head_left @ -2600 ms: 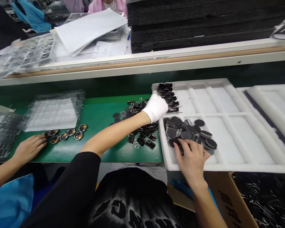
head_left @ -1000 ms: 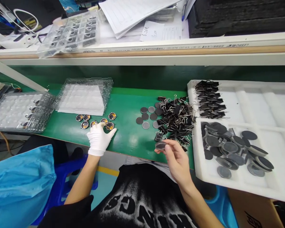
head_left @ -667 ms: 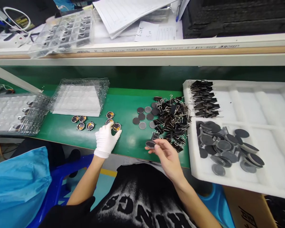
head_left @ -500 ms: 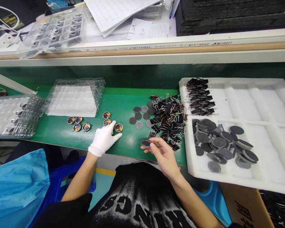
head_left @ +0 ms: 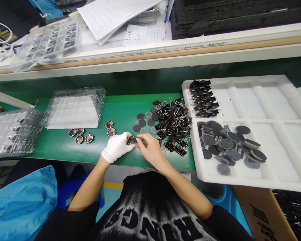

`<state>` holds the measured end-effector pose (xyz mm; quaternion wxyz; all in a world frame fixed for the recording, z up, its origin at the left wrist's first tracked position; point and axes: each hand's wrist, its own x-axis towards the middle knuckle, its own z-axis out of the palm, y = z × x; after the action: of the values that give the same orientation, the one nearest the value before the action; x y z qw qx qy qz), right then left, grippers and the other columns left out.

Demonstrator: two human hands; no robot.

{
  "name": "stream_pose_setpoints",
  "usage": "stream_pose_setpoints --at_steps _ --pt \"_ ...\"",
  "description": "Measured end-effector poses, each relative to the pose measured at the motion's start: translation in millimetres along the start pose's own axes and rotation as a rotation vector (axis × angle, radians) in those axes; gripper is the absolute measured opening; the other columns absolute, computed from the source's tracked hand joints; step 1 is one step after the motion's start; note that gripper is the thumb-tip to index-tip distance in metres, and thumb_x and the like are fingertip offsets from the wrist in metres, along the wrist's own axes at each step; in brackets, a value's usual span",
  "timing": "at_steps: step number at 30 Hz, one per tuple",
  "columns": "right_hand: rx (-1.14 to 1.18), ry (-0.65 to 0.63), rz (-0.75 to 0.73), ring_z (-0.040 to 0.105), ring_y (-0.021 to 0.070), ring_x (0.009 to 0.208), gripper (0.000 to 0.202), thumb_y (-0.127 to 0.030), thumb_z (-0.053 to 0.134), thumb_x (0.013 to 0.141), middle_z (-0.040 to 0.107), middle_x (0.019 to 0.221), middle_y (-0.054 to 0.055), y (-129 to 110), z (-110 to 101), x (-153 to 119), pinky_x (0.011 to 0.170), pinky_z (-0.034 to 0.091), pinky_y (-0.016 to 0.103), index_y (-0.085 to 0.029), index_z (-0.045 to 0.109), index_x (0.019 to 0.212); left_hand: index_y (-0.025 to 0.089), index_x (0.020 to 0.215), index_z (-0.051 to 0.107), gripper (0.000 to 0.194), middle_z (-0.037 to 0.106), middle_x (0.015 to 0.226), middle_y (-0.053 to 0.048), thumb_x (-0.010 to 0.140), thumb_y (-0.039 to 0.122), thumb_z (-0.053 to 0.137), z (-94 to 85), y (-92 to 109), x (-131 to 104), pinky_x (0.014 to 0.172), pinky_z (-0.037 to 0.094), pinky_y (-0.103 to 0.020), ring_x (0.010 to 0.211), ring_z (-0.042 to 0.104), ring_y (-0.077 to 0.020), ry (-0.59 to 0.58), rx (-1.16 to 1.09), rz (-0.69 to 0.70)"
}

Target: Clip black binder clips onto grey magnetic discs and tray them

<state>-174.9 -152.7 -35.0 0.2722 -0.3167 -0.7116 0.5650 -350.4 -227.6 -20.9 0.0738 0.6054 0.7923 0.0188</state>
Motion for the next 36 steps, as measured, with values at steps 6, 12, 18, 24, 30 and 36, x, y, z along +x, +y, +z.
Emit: stream_pose_setpoints --at_steps 6,12,18,24,30,36 --pt "-0.207 -0.028 0.022 0.065 0.0179 0.077 0.021 -0.026 0.059 0.096 0.066 0.11 0.01 0.5 5.9 0.8 0.083 0.052 0.037 -0.018 0.068 0.113 0.023 0.1 0.073 0.028 0.077 0.081 -0.005 0.085 0.044 0.064 9.2 10.8 -10.6 0.07 0.045 -0.034 0.078 0.074 -0.0251 0.13 0.066 0.118" --pt "0.024 -0.137 0.1 0.058 0.0151 0.063 0.022 -0.035 0.062 0.096 0.066 0.073 -0.002 -7.2 -35.4 -35.6 0.061 0.045 0.028 -0.024 0.07 0.114 0.02 0.12 0.067 0.044 0.076 0.085 -0.005 0.083 0.045 0.07 -21.4 32.6 -8.8 0.073 0.045 -0.033 0.078 0.071 -0.0225 0.023 -0.083 0.438" --pt "0.408 0.253 0.258 0.068 0.0169 0.067 0.028 -0.045 0.073 0.088 0.076 0.088 0.004 -1.2 -77.6 -88.5 0.064 0.057 0.031 -0.023 0.066 0.105 0.021 0.111 0.067 0.033 0.07 0.082 -0.004 0.098 0.049 0.055 -17.7 79.3 20.7 0.069 0.043 -0.032 0.074 0.066 -0.0195 -0.018 -0.127 0.553" --pt "0.55 0.386 0.312 0.068 0.0153 0.063 0.034 -0.046 0.078 0.086 0.076 0.084 0.003 12.0 -95.7 -105.4 0.062 0.058 0.03 -0.023 0.066 0.108 0.02 0.107 0.069 0.025 0.067 0.08 -0.008 0.103 0.03 0.046 5.3 100.2 38.9 0.061 0.038 -0.034 0.071 0.066 -0.0219 -0.019 0.17 0.669" --pt "0.667 0.205 0.273 0.07 0.014 0.071 0.028 -0.042 0.079 0.085 0.071 0.126 0.009 -0.2 -89.5 -89.3 0.061 0.056 0.028 -0.024 0.072 0.106 0.021 0.098 0.069 0.023 0.075 0.084 -0.004 0.102 0.035 0.05 7.1 75.3 8.3 0.072 0.053 -0.032 0.074 0.07 -0.0167 0.262 -0.361 0.262" --pt "0.748 0.034 0.226 0.072 0.0158 0.068 0.028 -0.041 0.083 0.081 0.077 0.095 0.004 -8.4 -70.4 -65.5 0.056 0.054 0.026 -0.024 0.073 0.101 0.023 0.123 0.06 0.031 0.075 0.083 0.0 0.101 0.042 0.049 -20.7 82.7 -21.1 0.065 0.055 -0.027 0.061 0.068 -0.0124 0.069 -0.786 0.138"
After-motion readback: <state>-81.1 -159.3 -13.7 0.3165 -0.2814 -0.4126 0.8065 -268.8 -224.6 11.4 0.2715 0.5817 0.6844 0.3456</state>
